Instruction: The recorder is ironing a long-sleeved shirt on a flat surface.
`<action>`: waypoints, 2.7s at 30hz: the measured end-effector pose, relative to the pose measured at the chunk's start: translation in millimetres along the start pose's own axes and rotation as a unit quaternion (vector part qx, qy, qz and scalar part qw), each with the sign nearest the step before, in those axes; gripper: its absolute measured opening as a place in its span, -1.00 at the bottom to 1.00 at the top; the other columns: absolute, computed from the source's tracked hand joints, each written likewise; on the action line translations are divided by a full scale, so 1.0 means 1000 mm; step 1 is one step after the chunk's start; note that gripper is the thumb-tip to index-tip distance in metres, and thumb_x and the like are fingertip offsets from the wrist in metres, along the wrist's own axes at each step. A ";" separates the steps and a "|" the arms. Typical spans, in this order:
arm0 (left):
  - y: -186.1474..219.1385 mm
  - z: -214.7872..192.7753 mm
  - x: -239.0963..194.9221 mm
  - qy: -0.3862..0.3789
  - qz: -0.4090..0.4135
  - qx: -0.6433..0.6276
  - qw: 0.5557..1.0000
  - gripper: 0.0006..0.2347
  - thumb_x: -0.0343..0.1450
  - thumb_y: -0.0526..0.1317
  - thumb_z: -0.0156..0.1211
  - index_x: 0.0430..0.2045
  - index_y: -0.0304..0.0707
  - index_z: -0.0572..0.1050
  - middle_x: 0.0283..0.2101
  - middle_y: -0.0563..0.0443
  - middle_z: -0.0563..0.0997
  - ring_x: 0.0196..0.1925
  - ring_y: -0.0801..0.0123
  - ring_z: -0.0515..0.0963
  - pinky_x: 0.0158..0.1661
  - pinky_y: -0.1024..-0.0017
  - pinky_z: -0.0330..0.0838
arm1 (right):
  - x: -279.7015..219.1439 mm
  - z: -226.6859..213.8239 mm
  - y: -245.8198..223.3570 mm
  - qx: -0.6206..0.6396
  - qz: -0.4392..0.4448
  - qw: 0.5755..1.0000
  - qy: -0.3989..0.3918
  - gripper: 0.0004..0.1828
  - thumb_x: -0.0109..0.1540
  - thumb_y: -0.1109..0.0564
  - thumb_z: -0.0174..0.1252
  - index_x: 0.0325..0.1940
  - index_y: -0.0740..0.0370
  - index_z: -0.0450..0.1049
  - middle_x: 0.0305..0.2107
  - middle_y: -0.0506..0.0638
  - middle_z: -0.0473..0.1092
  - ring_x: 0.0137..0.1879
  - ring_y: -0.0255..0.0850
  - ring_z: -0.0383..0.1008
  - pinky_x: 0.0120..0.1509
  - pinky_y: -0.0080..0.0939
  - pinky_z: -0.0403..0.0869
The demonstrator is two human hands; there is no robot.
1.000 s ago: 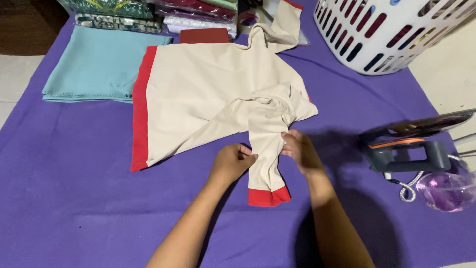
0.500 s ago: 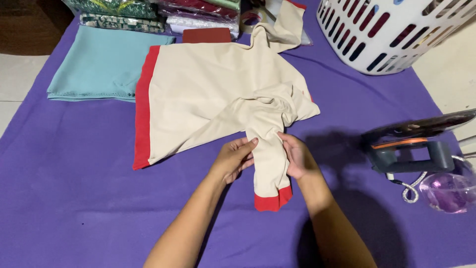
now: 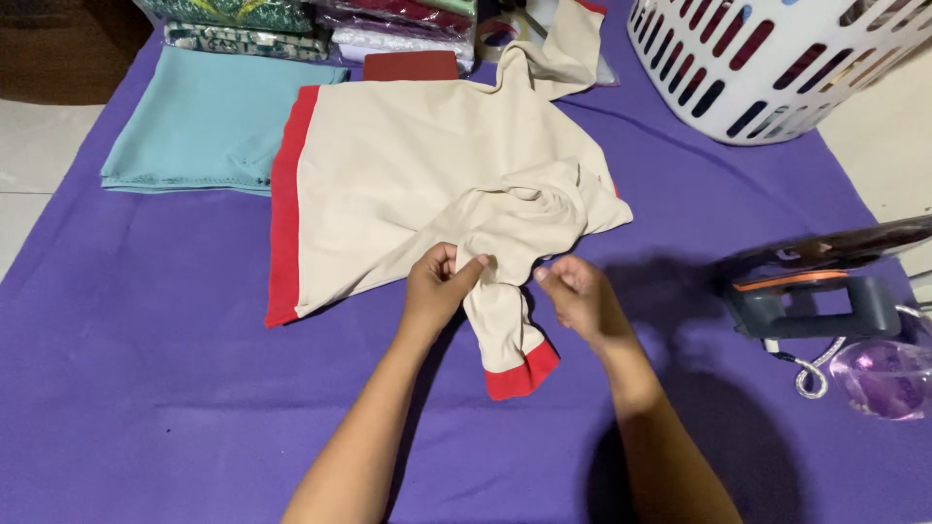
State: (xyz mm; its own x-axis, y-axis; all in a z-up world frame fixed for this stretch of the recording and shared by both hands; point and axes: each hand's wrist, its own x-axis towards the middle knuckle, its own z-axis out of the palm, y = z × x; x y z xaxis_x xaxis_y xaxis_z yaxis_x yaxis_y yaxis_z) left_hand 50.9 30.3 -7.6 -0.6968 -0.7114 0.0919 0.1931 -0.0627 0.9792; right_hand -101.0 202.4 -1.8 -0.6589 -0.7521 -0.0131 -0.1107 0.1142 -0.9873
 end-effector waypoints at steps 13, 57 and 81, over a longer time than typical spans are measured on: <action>-0.018 -0.004 0.009 0.073 0.000 0.051 0.996 -0.84 0.36 -0.26 0.38 -0.42 -0.30 0.47 -0.62 0.23 0.44 -0.61 0.67 0.32 -0.57 0.58 0.19 | -0.067 0.065 -0.051 -0.398 -0.184 0.899 -0.003 -0.61 0.03 0.23 0.37 -0.20 0.33 0.33 -0.36 0.26 0.42 -0.28 0.20 0.48 -0.22 0.03 0.43; 0.061 -0.054 -0.031 -0.235 -0.209 0.453 0.834 -0.79 0.26 -0.12 0.33 -0.62 -0.33 0.67 -0.57 -0.02 0.69 -0.56 0.36 0.63 -0.37 0.37 0.52 | -0.040 0.066 -0.024 -0.380 -0.060 0.923 0.014 -0.65 0.13 -0.07 0.38 -0.32 0.30 0.60 -0.49 0.17 0.54 -0.36 0.07 0.59 -0.26 -0.05 0.50; 0.002 -0.059 -0.015 -0.124 -0.123 0.173 0.969 -0.80 0.45 -0.22 0.16 -0.17 -0.41 0.47 -0.33 -0.04 0.62 -0.33 0.48 0.56 -0.27 0.41 0.52 | -0.030 0.039 0.014 -0.130 -0.008 0.977 -0.171 -0.71 0.25 0.01 0.32 -0.30 0.35 0.61 -0.49 -0.15 0.55 -0.35 -0.46 0.45 -0.27 -0.35 0.47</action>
State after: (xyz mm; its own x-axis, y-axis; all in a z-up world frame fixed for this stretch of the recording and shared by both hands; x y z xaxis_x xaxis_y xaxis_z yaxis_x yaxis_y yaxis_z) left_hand 102.2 -0.2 -17.6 -0.8448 -0.5123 -0.1545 -0.2146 0.0599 0.9749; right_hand -53.4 201.4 -21.1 -0.3734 -0.9228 -0.0949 -0.3337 0.2291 -0.9144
